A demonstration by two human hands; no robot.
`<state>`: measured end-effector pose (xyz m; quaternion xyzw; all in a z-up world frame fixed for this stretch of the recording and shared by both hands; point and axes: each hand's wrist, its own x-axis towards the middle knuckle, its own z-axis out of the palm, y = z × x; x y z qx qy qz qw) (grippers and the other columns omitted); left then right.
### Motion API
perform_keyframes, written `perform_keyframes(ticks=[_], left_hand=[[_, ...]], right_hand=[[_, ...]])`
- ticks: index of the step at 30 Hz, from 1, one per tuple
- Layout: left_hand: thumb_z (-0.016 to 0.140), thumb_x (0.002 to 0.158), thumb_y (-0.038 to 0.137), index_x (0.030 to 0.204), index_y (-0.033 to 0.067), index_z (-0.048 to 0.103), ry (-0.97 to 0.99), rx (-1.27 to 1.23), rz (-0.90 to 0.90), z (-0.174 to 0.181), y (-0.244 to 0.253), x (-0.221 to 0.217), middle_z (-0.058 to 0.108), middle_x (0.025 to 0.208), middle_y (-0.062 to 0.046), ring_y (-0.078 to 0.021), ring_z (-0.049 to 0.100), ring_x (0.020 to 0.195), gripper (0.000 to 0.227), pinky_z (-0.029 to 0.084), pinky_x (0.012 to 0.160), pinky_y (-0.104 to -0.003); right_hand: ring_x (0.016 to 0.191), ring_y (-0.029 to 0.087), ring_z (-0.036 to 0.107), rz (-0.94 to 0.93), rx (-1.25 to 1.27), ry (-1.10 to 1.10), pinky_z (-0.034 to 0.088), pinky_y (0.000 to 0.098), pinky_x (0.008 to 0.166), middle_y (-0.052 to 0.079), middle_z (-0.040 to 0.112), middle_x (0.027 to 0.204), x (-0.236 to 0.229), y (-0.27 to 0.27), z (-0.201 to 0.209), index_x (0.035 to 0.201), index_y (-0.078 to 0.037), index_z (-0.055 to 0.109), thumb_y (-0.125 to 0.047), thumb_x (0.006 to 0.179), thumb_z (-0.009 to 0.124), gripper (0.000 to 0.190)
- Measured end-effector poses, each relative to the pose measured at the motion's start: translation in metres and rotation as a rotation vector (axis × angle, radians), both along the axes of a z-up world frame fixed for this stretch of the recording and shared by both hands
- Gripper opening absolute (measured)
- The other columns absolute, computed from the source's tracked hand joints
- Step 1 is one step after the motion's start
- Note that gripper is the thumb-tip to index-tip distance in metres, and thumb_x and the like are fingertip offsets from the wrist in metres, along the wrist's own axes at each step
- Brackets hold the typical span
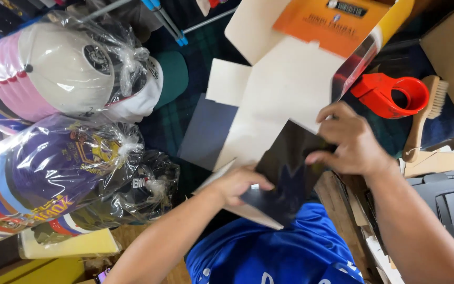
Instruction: The person opens a black box, removes a smaller black box, and then assembles a white and orange box by folding its flaps and inserting black inserts. They then place the smaller black box inside the assembled box and close it.
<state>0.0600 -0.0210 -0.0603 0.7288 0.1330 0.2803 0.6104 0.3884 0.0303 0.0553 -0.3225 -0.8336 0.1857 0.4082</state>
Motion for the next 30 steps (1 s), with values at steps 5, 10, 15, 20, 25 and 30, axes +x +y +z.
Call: perform_keyframes(ticks=[5, 10, 15, 20, 25, 30], left_hand=[[0.076, 0.082, 0.011, 0.121, -0.0012, 0.064, 0.318, -1.245, 0.218, 0.109, -0.003, 0.091, 0.072, 0.115, -0.020, -0.0312, 0.071, 0.103, 0.042, 0.058, 0.092, -0.039], [0.078, 0.079, 0.040, 0.134, -0.0031, 0.055, 0.690, -0.457, -0.135, 0.160, 0.022, 0.076, 0.063, 0.131, -0.026, -0.0430, 0.062, 0.125, 0.074, 0.052, 0.107, -0.050], [0.083, 0.076, 0.031, 0.108, 0.0032, 0.070, 0.543, -0.122, -0.221, 0.129, 0.021, 0.060, 0.074, 0.095, -0.016, -0.0323, 0.074, 0.089, 0.044, 0.063, 0.078, -0.041], [0.081, 0.081, 0.033, 0.120, 0.0044, 0.068, 0.545, -0.221, -0.071, 0.120, 0.018, 0.040, 0.074, 0.110, -0.018, -0.0380, 0.071, 0.107, 0.051, 0.057, 0.095, -0.048], [0.085, 0.052, 0.068, 0.146, 0.0004, 0.048, 0.642, -0.211, 0.082, 0.212, 0.065, 0.017, 0.059, 0.142, -0.026, -0.0487, 0.053, 0.134, 0.121, 0.043, 0.111, -0.061], [0.069, 0.093, 0.040, 0.094, 0.0064, 0.051, 0.316, 1.059, 1.516, 0.270, 0.130, -0.025, 0.052, 0.088, -0.007, -0.0269, 0.048, 0.081, 0.038, 0.042, 0.079, -0.041]], right_hand=[[0.091, 0.031, 0.065, -0.044, -0.144, 0.022, 0.053, 0.0368, 0.082, 0.013, 0.059, 0.082, 0.017, 0.025, -0.006, 0.077, -0.001, 0.064, -0.028, 0.086, 0.082, 0.034], [0.081, 0.030, 0.064, -0.024, -0.057, 0.116, 0.052, 0.0339, 0.074, 0.003, 0.057, 0.063, 0.009, 0.036, -0.017, 0.070, -0.008, 0.066, -0.034, 0.088, 0.085, 0.037], [0.074, 0.035, 0.060, 0.103, 0.221, 0.058, 0.052, 0.0386, 0.062, 0.009, 0.049, 0.062, -0.035, 0.055, 0.029, 0.070, -0.002, 0.060, -0.037, 0.090, 0.085, 0.047], [0.073, 0.035, 0.059, 0.183, 0.399, -0.011, 0.052, 0.0394, 0.062, 0.008, 0.047, 0.061, -0.057, 0.066, 0.058, 0.067, -0.004, 0.058, -0.037, 0.091, 0.083, 0.048], [0.073, 0.040, 0.063, 0.130, 0.270, -0.019, 0.054, 0.0428, 0.066, 0.014, 0.052, 0.059, -0.043, 0.097, 0.024, 0.074, 0.004, 0.063, -0.031, 0.085, 0.092, 0.046], [0.090, 0.030, 0.056, 0.096, 0.200, -0.190, 0.047, 0.0365, 0.065, 0.015, 0.053, 0.088, -0.037, 0.118, 0.003, 0.080, 0.000, 0.058, -0.034, 0.089, 0.087, 0.046]])
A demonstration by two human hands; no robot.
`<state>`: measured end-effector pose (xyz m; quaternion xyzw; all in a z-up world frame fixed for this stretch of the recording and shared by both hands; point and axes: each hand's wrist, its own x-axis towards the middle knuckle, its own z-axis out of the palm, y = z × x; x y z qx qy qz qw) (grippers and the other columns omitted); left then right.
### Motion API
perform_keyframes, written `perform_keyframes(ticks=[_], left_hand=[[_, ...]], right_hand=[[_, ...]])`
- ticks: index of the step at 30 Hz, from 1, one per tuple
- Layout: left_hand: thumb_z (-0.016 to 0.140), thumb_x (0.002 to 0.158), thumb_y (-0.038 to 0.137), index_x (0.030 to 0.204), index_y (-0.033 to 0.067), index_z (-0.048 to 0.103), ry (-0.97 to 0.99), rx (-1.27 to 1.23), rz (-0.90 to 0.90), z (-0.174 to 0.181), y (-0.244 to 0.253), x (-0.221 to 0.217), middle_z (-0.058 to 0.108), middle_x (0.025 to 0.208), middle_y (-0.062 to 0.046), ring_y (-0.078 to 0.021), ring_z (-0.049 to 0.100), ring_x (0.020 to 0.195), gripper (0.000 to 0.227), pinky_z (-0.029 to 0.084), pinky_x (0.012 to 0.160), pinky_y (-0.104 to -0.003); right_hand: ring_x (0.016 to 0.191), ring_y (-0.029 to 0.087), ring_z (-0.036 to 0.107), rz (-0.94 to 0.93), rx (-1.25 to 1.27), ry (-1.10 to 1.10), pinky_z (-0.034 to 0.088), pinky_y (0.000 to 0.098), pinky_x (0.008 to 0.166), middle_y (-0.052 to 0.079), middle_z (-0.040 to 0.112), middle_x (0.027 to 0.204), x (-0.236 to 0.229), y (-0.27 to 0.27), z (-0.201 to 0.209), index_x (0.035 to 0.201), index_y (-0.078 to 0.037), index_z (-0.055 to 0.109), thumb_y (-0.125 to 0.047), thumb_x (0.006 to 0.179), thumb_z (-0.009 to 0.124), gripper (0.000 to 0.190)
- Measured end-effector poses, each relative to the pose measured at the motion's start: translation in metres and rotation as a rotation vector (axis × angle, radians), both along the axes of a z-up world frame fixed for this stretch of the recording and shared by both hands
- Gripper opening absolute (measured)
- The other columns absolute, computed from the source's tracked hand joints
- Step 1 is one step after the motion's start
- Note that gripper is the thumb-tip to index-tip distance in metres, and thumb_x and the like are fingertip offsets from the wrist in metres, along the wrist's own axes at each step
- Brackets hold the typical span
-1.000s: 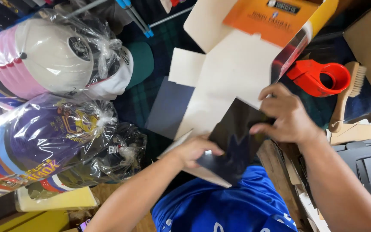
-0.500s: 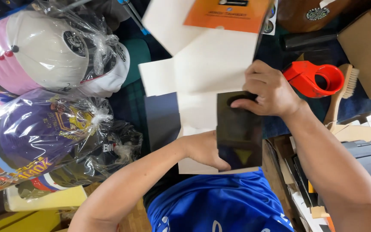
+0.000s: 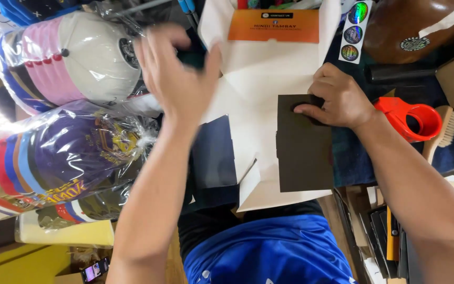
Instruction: The person opens a black box, removes a smaller black box, and then assembles a white and orange box by folding its flaps and inserting black inserts. They then place the smaller black box inside the assembled box and close it.
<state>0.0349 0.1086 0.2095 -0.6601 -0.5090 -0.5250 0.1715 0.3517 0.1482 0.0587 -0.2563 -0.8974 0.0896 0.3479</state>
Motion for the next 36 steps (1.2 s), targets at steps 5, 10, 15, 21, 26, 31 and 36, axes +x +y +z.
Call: perform_keyframes(ticks=[5, 10, 15, 21, 26, 31, 36], left_hand=[[0.084, 0.082, 0.047, 0.153, 0.0094, 0.025, -0.433, -0.849, 0.049, -0.045, 0.098, -0.045, 0.054, 0.148, -0.017, -0.0345, 0.053, 0.137, 0.100, 0.050, 0.102, -0.047], [0.050, 0.075, 0.003, 0.140, 0.0047, 0.056, -0.355, -1.050, -0.098, -0.041, 0.073, -0.031, 0.078, 0.110, -0.011, -0.0288, 0.075, 0.094, 0.065, 0.058, 0.069, -0.038], [0.044, 0.072, 0.004, 0.103, 0.0118, 0.055, -0.301, -1.010, -0.087, -0.041, 0.021, -0.033, 0.064, 0.086, -0.005, -0.0269, 0.057, 0.079, 0.034, 0.041, 0.066, -0.037], [0.048, 0.080, -0.005, 0.098, 0.0098, 0.046, -0.249, -0.761, 0.160, -0.063, 0.041, -0.056, 0.054, 0.065, -0.005, -0.0269, 0.056, 0.059, 0.023, 0.043, 0.054, -0.042], [0.065, 0.076, 0.000, 0.124, 0.0062, 0.045, -0.150, -0.602, 0.307, -0.118, 0.052, -0.057, 0.061, 0.114, -0.018, -0.0414, 0.058, 0.109, 0.052, 0.044, 0.092, -0.051], [0.063, 0.105, 0.028, 0.146, 0.0133, 0.047, 0.183, -0.225, 0.004, -0.110, 0.004, 0.015, 0.051, 0.135, -0.025, -0.0436, 0.054, 0.126, 0.046, 0.049, 0.106, -0.054], [0.042, 0.085, 0.039, 0.135, 0.0119, 0.053, -0.999, -1.625, -0.453, -0.064, -0.010, 0.078, 0.061, 0.132, -0.006, -0.0226, 0.060, 0.119, 0.058, 0.043, 0.098, -0.035]], right_hand=[[0.091, 0.030, 0.057, 0.023, 0.006, -0.090, 0.048, 0.0370, 0.064, 0.007, 0.054, 0.071, -0.010, 0.000, 0.007, 0.073, -0.002, 0.060, -0.037, 0.089, 0.085, 0.045], [0.088, 0.030, 0.055, 0.022, 0.034, -0.046, 0.047, 0.0356, 0.062, 0.010, 0.053, 0.079, -0.002, -0.014, 0.016, 0.081, -0.001, 0.062, -0.035, 0.088, 0.085, 0.042], [0.096, 0.030, 0.066, -0.183, -0.003, -0.176, 0.055, 0.0383, 0.075, 0.008, 0.071, 0.094, 0.021, -0.010, -0.014, 0.099, -0.005, 0.069, -0.041, 0.094, 0.078, 0.038], [0.107, 0.040, 0.068, -0.364, -0.473, -0.261, 0.050, 0.0472, 0.091, 0.010, 0.072, 0.125, -0.017, 0.032, 0.008, 0.129, -0.010, 0.058, -0.048, 0.101, 0.064, 0.047], [0.124, 0.036, 0.053, -0.337, -0.688, -0.191, 0.039, 0.0479, 0.102, 0.013, 0.062, 0.134, -0.054, 0.036, 0.032, 0.132, -0.008, 0.058, -0.028, 0.107, 0.051, 0.033], [0.115, 0.037, 0.058, -0.344, -0.534, -0.062, 0.042, 0.0480, 0.096, 0.013, 0.067, 0.122, -0.044, 0.042, -0.001, 0.125, -0.007, 0.068, -0.023, 0.108, 0.053, 0.028], [0.121, 0.029, 0.063, -0.360, -0.445, 0.226, 0.045, 0.0389, 0.104, 0.013, 0.069, 0.128, -0.033, 0.036, -0.013, 0.127, -0.005, 0.069, -0.012, 0.107, 0.060, 0.023]])
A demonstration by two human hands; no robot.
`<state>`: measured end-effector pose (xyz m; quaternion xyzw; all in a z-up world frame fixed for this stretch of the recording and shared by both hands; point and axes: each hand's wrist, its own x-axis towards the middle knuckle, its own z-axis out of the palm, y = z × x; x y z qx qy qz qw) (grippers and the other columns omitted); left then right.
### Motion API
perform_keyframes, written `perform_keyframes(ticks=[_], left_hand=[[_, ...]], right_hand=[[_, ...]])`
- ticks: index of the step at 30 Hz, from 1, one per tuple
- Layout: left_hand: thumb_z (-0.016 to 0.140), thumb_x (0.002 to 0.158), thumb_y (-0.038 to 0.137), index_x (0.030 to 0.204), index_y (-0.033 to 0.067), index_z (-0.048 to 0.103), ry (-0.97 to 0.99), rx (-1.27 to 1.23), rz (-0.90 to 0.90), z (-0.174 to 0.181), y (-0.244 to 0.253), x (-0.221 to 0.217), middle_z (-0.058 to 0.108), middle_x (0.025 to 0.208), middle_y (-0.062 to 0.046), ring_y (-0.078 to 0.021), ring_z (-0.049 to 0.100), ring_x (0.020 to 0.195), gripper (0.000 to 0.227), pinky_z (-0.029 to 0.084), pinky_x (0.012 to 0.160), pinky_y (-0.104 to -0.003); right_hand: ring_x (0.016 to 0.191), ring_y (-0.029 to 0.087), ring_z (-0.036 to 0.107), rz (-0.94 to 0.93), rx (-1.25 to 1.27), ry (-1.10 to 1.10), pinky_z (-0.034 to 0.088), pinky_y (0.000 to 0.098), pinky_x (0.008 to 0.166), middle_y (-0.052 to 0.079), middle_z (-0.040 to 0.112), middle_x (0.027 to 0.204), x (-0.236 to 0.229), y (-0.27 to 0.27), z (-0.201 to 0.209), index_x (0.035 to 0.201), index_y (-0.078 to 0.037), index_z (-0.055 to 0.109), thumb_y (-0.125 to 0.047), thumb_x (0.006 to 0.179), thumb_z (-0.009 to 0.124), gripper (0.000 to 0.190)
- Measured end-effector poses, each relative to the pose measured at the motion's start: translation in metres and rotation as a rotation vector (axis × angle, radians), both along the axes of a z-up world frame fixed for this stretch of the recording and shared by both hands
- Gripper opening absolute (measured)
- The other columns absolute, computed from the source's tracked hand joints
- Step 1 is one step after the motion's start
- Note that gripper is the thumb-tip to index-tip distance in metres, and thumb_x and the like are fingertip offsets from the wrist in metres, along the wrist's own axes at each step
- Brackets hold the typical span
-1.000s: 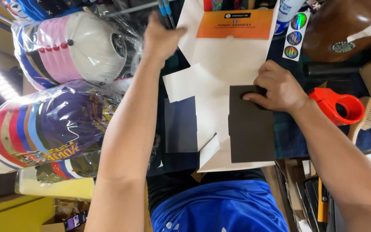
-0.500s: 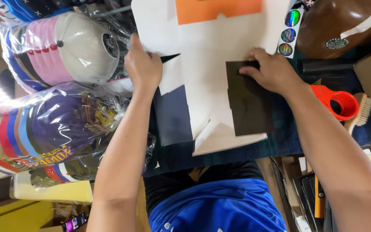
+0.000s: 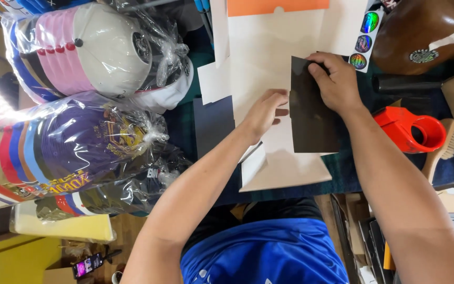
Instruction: The person opens a black box, removes a smaller black box, and then assembles a white and orange box by folding its flaps and inserting black inserts. They then place the smaller black box inside the assembled box and close it.
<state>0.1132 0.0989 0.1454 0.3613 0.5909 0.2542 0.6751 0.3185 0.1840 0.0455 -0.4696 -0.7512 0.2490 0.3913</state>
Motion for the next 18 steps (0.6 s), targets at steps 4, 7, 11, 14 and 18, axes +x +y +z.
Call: perform_keyframes(ticks=[4, 7, 11, 14, 18], left_hand=[[0.032, 0.098, 0.034, 0.123, 0.0144, 0.062, -0.574, 0.157, -0.060, -0.070, 0.016, 0.001, 0.062, 0.121, -0.005, -0.0247, 0.056, 0.111, 0.044, 0.046, 0.098, -0.048], [0.036, 0.094, 0.021, 0.135, 0.0200, 0.058, -0.295, 0.172, -0.172, -0.074, 0.022, 0.000, 0.062, 0.105, -0.001, -0.0152, 0.056, 0.102, 0.047, 0.050, 0.101, -0.040], [0.054, 0.103, 0.002, 0.162, 0.0206, 0.027, -0.423, 0.618, -0.161, -0.111, 0.030, 0.000, 0.026, 0.169, -0.010, -0.0343, 0.048, 0.132, 0.068, 0.045, 0.108, -0.049], [0.060, 0.100, -0.001, 0.163, 0.0132, 0.031, -0.151, 0.786, -0.217, -0.106, 0.026, 0.018, 0.036, 0.164, -0.023, -0.0499, 0.039, 0.148, 0.071, 0.036, 0.124, -0.062], [0.055, 0.099, 0.007, 0.154, 0.0070, 0.040, 0.257, 0.873, -0.189, -0.067, 0.016, 0.040, 0.044, 0.148, -0.028, -0.0529, 0.052, 0.135, 0.057, 0.051, 0.115, -0.059]], right_hand=[[0.131, 0.036, 0.061, 0.039, 0.144, 0.022, 0.045, 0.0439, 0.112, 0.025, 0.068, 0.131, -0.003, -0.009, 0.003, 0.129, -0.002, 0.072, -0.005, 0.107, 0.063, 0.024], [0.119, 0.034, 0.068, -0.016, 0.255, 0.142, 0.057, 0.0400, 0.102, 0.023, 0.071, 0.122, -0.004, -0.013, 0.004, 0.119, 0.005, 0.074, -0.002, 0.104, 0.078, 0.017], [0.088, 0.024, 0.066, -0.286, 0.351, 0.133, 0.058, 0.0294, 0.064, 0.011, 0.059, 0.098, 0.020, -0.010, -0.033, 0.094, 0.002, 0.076, -0.007, 0.105, 0.088, 0.018], [0.082, 0.030, 0.068, -0.377, 0.221, 0.009, 0.056, 0.0389, 0.064, 0.010, 0.063, 0.090, 0.015, -0.023, -0.029, 0.096, -0.005, 0.075, -0.025, 0.109, 0.085, 0.026], [0.118, 0.033, 0.066, -0.163, -0.097, 0.189, 0.058, 0.0409, 0.088, 0.020, 0.068, 0.124, 0.019, -0.084, 0.007, 0.140, -0.008, 0.066, -0.024, 0.103, 0.077, 0.042]])
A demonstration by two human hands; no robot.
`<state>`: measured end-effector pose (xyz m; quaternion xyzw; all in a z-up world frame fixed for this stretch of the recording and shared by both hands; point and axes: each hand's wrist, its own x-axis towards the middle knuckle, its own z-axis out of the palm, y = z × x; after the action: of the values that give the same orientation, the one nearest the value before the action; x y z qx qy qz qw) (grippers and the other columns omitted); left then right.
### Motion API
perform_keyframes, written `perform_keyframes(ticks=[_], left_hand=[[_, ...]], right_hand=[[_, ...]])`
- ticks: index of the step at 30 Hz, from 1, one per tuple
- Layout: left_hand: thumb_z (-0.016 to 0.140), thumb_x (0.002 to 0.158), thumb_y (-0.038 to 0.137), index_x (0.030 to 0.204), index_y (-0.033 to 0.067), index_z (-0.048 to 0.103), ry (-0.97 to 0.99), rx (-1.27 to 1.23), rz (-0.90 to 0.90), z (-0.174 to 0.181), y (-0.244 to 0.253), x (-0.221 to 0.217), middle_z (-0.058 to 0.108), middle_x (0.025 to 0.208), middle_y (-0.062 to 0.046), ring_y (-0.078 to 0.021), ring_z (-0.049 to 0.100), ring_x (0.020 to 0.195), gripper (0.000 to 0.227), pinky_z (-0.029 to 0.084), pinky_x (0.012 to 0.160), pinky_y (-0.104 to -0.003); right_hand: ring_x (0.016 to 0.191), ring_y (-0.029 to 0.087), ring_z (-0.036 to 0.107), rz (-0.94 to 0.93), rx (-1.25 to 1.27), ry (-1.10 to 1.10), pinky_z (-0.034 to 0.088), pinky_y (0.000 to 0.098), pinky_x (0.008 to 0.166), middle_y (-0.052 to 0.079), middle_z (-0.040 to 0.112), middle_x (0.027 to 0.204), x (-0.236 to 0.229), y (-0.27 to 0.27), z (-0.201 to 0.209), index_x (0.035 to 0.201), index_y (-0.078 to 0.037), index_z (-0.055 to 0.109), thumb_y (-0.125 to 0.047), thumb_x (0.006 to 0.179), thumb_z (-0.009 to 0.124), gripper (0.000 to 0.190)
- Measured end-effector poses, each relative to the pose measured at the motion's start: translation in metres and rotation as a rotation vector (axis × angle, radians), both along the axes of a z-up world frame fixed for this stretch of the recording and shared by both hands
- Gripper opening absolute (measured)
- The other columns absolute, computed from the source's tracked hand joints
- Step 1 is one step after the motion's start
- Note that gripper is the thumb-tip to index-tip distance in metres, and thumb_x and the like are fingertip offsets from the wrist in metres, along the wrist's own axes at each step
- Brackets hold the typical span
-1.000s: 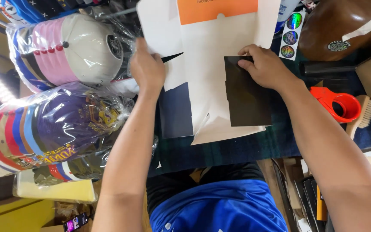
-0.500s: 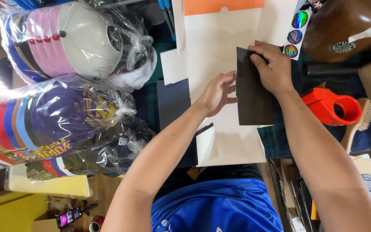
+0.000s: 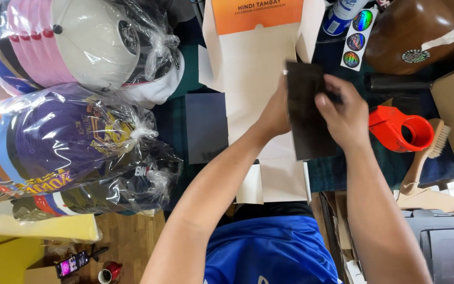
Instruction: The person opens a black box, removes a smaller black box, and then assembles a white and orange box by folding its flaps and inserting black inserts. They then place the smaller black box inside the assembled box and close it.
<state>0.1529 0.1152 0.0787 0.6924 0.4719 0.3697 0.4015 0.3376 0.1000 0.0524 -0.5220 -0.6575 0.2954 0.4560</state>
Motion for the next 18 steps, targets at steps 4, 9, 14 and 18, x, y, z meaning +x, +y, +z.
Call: perform_keyframes(ticks=[4, 9, 14, 18], left_hand=[[0.023, 0.099, 0.054, 0.120, 0.0157, 0.051, -0.148, -0.497, 0.280, 0.034, 0.020, -0.002, 0.065, 0.105, -0.022, -0.0468, 0.067, 0.104, 0.051, 0.049, 0.088, -0.054], [0.047, 0.098, 0.028, 0.143, 0.0181, 0.039, 0.019, -0.297, 0.354, -0.021, 0.084, 0.017, 0.057, 0.125, -0.023, -0.0452, 0.068, 0.116, 0.046, 0.053, 0.101, -0.053], [0.061, 0.092, 0.004, 0.162, 0.0188, 0.016, 0.133, -0.184, 0.385, -0.014, 0.086, 0.018, 0.053, 0.140, -0.026, -0.0456, 0.066, 0.126, 0.084, 0.053, 0.110, -0.053], [0.065, 0.087, 0.002, 0.160, 0.0089, 0.024, 0.304, -0.027, 0.206, -0.032, 0.064, 0.009, 0.059, 0.139, -0.031, -0.0507, 0.064, 0.124, 0.083, 0.052, 0.109, -0.058]], right_hand=[[0.146, 0.044, 0.033, 0.203, -0.163, 0.074, 0.038, 0.0584, 0.110, 0.033, 0.036, 0.159, 0.003, -0.067, 0.023, 0.162, 0.001, 0.031, -0.052, 0.041, 0.086, 0.143], [0.136, 0.051, 0.044, 0.011, 0.163, -0.308, 0.049, 0.0511, 0.106, 0.032, 0.037, 0.161, -0.022, -0.093, 0.016, 0.153, 0.007, 0.045, -0.008, 0.085, 0.084, 0.080], [0.139, 0.049, 0.043, -0.087, 0.110, -0.127, 0.042, 0.0565, 0.112, 0.029, 0.040, 0.160, -0.023, -0.090, -0.003, 0.155, 0.002, 0.047, -0.006, 0.108, 0.050, 0.048], [0.146, 0.044, 0.040, -0.112, 0.062, 0.017, 0.033, 0.0543, 0.120, 0.026, 0.043, 0.159, -0.023, -0.088, -0.009, 0.156, -0.001, 0.045, -0.028, 0.115, 0.039, 0.050]])
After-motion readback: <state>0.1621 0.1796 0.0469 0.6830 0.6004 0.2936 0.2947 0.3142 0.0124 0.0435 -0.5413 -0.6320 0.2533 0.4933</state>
